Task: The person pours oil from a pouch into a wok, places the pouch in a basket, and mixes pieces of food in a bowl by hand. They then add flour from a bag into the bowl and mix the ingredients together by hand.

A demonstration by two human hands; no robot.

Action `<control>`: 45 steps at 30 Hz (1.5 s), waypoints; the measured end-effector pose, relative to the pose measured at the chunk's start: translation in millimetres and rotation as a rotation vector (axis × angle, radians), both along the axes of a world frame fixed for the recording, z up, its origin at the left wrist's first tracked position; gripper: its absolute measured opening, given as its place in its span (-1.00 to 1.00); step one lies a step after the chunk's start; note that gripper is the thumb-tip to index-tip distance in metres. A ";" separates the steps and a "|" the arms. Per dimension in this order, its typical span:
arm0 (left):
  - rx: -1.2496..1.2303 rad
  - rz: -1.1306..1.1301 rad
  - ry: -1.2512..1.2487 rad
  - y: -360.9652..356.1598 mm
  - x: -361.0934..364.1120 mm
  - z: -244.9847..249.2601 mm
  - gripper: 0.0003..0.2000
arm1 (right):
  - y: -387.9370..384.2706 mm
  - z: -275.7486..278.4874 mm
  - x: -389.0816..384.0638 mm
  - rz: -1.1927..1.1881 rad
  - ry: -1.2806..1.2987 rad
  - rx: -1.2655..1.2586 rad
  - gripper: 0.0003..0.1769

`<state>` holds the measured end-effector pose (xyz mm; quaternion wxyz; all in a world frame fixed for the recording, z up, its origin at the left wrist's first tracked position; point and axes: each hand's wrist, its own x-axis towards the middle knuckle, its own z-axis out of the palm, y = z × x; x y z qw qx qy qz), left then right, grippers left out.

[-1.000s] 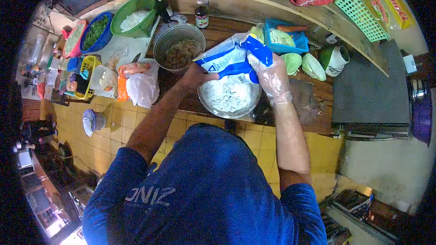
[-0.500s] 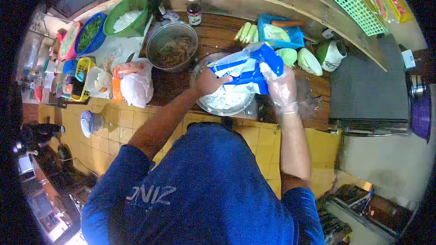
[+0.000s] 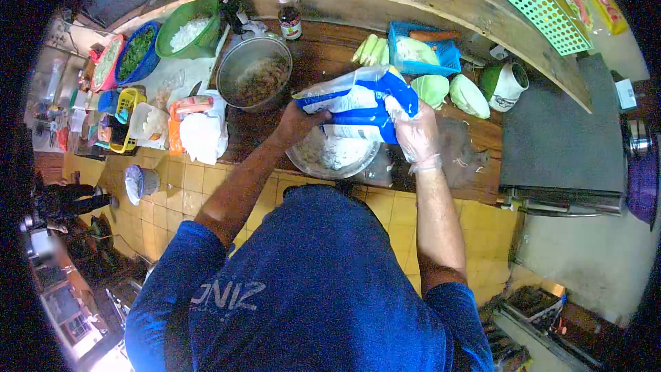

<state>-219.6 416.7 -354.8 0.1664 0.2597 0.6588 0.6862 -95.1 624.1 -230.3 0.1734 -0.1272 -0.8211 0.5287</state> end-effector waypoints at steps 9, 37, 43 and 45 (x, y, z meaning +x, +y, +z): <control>0.099 -0.100 -0.098 40.0 -33.3 19.9 -0.77 | 71.2 -100.4 7.1 -0.233 0.039 -0.885 -0.60; 0.020 0.189 -0.716 206.1 -61.5 70.4 -0.68 | 169.1 -281.2 -71.3 0.133 -0.631 -1.365 -0.29; -0.005 -0.141 -0.590 235.6 -123.6 21.3 -0.64 | 169.2 -229.2 -59.0 -0.251 -0.621 -1.079 -0.37; -0.132 -0.134 -0.412 225.4 -110.6 54.5 -0.59 | 179.0 -294.2 -41.0 -0.138 -0.460 -1.148 -0.45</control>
